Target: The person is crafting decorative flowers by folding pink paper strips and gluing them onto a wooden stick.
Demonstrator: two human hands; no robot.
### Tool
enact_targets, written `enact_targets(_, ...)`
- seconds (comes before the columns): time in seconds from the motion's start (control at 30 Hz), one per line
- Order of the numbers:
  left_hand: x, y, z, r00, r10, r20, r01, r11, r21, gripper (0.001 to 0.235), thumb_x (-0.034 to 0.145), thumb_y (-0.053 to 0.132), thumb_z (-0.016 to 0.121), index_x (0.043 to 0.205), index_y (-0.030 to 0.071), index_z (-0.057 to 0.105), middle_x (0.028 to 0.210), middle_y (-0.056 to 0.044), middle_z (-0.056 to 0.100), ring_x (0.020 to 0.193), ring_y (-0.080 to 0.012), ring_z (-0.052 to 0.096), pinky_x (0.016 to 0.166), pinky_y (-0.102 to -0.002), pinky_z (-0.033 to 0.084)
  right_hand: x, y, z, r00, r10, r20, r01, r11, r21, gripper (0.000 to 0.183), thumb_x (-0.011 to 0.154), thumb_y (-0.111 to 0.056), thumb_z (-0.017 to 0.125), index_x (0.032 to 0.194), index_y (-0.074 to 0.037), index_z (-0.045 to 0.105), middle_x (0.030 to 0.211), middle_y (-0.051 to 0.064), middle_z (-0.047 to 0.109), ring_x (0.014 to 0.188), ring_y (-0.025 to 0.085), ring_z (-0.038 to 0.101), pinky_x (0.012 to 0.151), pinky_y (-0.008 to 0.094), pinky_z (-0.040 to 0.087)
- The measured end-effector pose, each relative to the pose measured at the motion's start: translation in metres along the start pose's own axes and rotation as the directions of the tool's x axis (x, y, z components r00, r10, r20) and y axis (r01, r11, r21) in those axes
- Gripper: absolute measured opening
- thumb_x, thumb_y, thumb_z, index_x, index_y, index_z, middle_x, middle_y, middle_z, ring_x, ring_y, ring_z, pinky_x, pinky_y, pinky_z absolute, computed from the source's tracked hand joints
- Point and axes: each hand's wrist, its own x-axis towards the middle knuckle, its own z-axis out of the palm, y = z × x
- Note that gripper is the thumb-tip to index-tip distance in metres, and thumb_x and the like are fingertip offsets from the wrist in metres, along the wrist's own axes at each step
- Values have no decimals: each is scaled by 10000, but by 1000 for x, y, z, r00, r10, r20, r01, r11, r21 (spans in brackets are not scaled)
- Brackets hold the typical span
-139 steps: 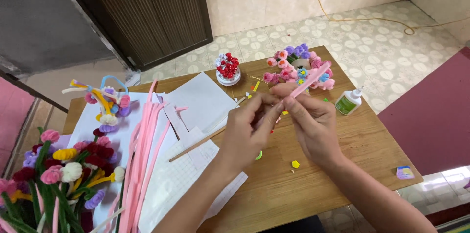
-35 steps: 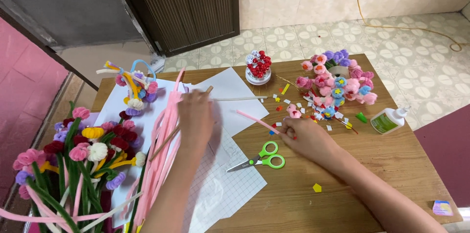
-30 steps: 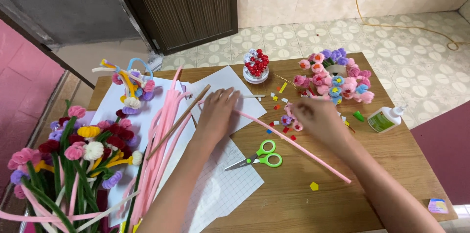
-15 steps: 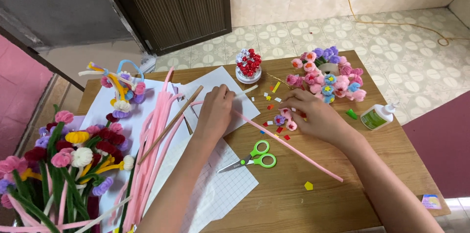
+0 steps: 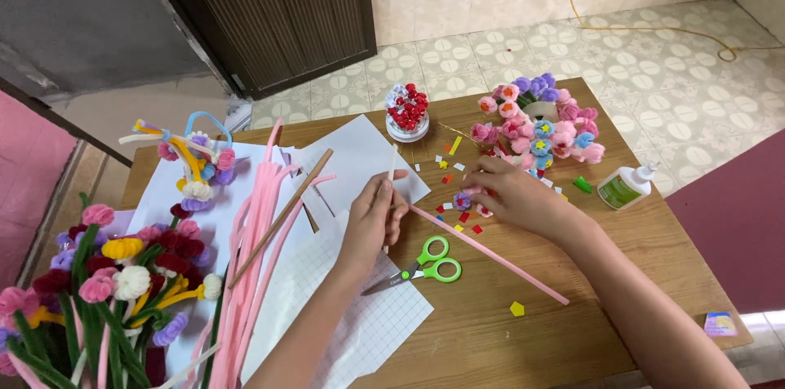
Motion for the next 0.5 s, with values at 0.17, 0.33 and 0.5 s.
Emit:
enact_targets(0.17, -1, -7, 2, 997, 77, -1, -76, 982, -176, 241, 997, 104, 369, 1222, 34, 422, 742, -105, 530, 462, -90, 391, 383, -203, 352, -1, -15, -17, 992, 39, -118, -18, 984, 175, 135, 818, -102, 693, 952, -83, 691, 915, 100, 648, 790, 254, 666, 707, 352, 560)
enact_targets(0.33, -2, -19, 7, 998, 69, -16, -71, 978, -197, 158, 967, 69, 473, 1103, 8, 527, 815, -121, 580, 548, -112, 456, 406, -216, 404, -3, -21, -15, 955, 218, -202, -19, 724, 689, 229, 767, 48, 729, 989, 3, 693, 1000, 108, 652, 839, 165, 665, 731, 260, 590)
enact_targets(0.5, -19, -2, 25, 996, 81, 24, -81, 997, 9, 177, 935, 34, 520, 1074, -19, 615, 714, -141, 616, 393, -114, 445, 345, -220, 388, -1, -66, -18, 901, 277, -335, 142, 542, 828, 247, 766, 102, 708, 1006, 109, 649, 969, 164, 605, 862, 190, 669, 786, 306, 580)
